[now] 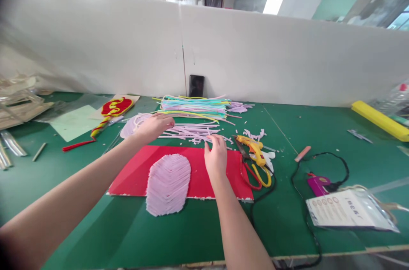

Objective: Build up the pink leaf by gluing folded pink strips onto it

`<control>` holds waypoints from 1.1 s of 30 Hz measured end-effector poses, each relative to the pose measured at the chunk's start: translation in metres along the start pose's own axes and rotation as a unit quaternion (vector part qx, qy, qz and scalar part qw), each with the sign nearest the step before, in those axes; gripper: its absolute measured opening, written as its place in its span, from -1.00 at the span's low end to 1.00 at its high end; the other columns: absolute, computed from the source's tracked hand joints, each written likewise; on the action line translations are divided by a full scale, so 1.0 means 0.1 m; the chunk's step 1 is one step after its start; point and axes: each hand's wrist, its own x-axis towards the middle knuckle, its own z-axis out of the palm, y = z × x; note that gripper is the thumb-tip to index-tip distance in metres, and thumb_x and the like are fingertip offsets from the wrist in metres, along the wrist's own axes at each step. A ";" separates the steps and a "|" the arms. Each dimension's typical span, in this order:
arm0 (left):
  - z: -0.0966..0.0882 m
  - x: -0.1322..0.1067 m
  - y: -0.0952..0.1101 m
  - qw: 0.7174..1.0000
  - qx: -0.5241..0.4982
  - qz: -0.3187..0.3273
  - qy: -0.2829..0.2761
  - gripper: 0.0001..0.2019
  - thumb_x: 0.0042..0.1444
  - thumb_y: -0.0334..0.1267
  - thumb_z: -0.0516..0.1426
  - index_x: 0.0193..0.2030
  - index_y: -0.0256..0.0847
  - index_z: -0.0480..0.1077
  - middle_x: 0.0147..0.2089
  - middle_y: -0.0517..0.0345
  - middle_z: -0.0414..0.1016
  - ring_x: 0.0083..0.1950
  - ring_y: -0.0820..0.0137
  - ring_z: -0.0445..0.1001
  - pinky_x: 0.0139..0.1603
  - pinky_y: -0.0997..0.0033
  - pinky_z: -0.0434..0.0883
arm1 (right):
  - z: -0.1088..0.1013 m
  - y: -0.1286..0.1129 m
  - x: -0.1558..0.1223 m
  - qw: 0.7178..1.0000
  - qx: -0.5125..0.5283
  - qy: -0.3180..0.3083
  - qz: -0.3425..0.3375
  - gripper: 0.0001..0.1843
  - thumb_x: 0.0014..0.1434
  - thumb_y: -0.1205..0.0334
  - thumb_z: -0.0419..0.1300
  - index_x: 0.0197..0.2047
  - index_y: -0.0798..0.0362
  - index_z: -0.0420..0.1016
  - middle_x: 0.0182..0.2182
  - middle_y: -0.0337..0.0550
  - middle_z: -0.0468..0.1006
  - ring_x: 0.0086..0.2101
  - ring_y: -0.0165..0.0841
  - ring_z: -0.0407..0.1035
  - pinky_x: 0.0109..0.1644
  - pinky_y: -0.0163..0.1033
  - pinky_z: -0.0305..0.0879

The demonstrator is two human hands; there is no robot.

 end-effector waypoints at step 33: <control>0.56 -0.62 0.49 0.706 -0.564 -0.357 0.237 -0.79 -0.09 -0.22 0.21 -0.28 -0.24 0.45 -0.37 0.14 0.53 -0.33 0.37 0.52 -0.20 0.35 0.44 | 0.02 0.05 -0.02 0.994 -0.015 -0.070 0.083 -0.64 0.03 0.47 -0.10 -0.23 0.01 0.42 -0.43 -0.17 0.52 -0.34 -0.29 0.41 -0.20 -0.18 0.30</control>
